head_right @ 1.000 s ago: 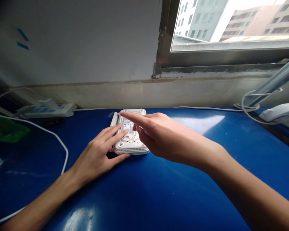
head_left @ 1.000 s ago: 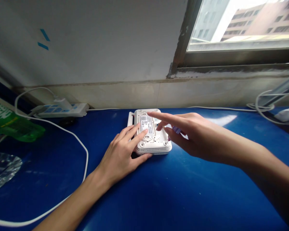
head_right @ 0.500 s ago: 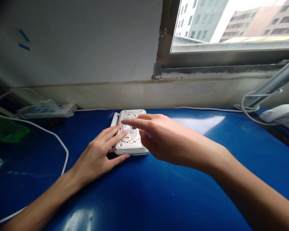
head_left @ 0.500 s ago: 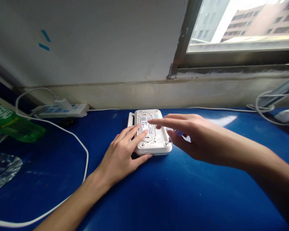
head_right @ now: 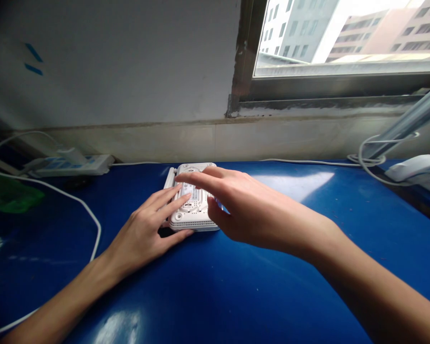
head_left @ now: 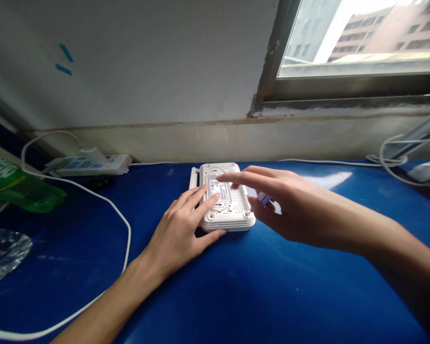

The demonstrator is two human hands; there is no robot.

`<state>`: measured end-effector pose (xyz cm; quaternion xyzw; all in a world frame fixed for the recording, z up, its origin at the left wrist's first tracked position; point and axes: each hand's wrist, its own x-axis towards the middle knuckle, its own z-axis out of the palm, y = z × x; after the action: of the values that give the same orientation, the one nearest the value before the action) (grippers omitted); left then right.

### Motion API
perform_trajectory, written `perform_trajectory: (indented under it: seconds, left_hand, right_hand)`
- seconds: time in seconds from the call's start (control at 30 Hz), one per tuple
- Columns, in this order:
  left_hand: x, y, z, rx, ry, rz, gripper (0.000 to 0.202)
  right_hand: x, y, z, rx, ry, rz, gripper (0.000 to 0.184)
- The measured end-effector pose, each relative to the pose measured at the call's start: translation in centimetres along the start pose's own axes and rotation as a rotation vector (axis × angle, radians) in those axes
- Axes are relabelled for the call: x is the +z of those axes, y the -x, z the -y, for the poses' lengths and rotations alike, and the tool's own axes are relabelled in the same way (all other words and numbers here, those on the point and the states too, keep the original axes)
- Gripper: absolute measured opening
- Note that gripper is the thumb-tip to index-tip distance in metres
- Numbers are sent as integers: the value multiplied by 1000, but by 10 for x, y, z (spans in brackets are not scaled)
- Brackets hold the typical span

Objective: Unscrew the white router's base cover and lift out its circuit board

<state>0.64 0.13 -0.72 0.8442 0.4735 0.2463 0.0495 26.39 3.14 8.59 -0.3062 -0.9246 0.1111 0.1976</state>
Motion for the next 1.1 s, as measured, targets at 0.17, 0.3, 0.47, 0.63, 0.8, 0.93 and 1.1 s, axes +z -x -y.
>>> perform_trajectory:
  seconds: [0.17, 0.3, 0.47, 0.63, 0.8, 0.93, 1.1]
  left_hand:
    - [0, 0, 0, -1, 4, 3, 69]
    - [0, 0, 0, -5, -7, 7, 68]
    - [0, 0, -1, -7, -12, 17, 68]
    - [-1, 0, -1, -21, -18, 33, 67]
    - [-1, 0, -1, -20, -12, 23, 66]
    - [-1, 0, -1, -16, 3, 16, 67]
    - [-2, -1, -2, -19, 6, 26, 68]
  right_hand:
    - [0, -3, 3, 82, -4, -15, 45]
    - [5, -5, -2, 117, -2, -28, 26]
    - [1, 0, 1, 28, -24, -10, 68]
    - [2, -4, 6, 110, -2, -9, 36]
    - [4, -5, 0, 77, 4, -7, 40]
    - [-1, 0, 1, 61, 8, 3, 77]
    - [-2, -2, 5, 91, -5, -19, 60]
